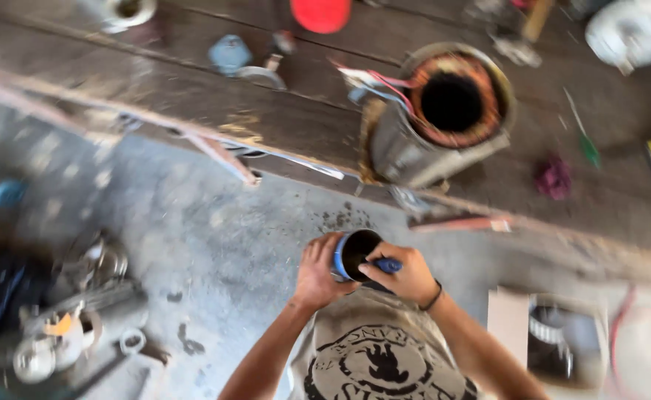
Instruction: Applying insulating varnish to the copper windings of an electric motor stator using a brush and a screwdriver.
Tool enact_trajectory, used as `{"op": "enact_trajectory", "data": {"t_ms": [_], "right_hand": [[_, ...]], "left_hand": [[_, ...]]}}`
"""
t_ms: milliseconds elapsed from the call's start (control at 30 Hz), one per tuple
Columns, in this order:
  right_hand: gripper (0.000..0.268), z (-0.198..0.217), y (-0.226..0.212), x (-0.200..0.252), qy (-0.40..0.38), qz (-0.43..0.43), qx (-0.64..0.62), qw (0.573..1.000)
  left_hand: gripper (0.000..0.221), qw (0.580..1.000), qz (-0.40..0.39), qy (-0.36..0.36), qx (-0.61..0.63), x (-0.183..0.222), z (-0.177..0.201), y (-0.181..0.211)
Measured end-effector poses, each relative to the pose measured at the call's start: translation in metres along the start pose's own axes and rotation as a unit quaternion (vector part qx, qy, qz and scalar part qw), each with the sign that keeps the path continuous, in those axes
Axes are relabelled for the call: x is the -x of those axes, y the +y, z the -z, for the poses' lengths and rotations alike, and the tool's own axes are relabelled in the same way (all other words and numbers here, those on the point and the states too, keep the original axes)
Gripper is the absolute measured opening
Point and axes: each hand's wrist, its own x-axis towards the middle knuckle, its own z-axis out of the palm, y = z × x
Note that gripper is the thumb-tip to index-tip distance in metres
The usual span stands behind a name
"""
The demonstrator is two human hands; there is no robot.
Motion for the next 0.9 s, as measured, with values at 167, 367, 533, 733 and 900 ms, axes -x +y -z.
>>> {"op": "enact_trajectory", "data": {"t_ms": [167,367,533,733,900], "right_hand": [[0.021,0.028,0.025,-0.035,0.054,0.012,0.069,0.996],[0.043,0.062,0.056,-0.05,0.017,0.019,0.171,0.985],[0.032,0.048,0.073,-0.066,0.057,0.025,0.184,0.981],[0.021,-0.011,0.044,-0.117,-0.047,-0.099,0.24,0.965],[0.025,-0.047,0.016,-0.147,-0.043,-0.09,0.249,0.963]], "left_hand": [[0.114,0.999,0.026,0.019,0.022,-0.047,-0.007,0.02],[0.101,0.995,0.091,-0.026,0.021,-0.098,0.003,0.012],[0.097,0.976,0.207,-0.041,0.061,-0.164,0.059,-0.013],[0.091,0.942,0.318,-0.016,0.111,-0.253,0.097,-0.1],[0.109,0.986,0.146,-0.02,0.074,-0.295,0.084,-0.176]]}}
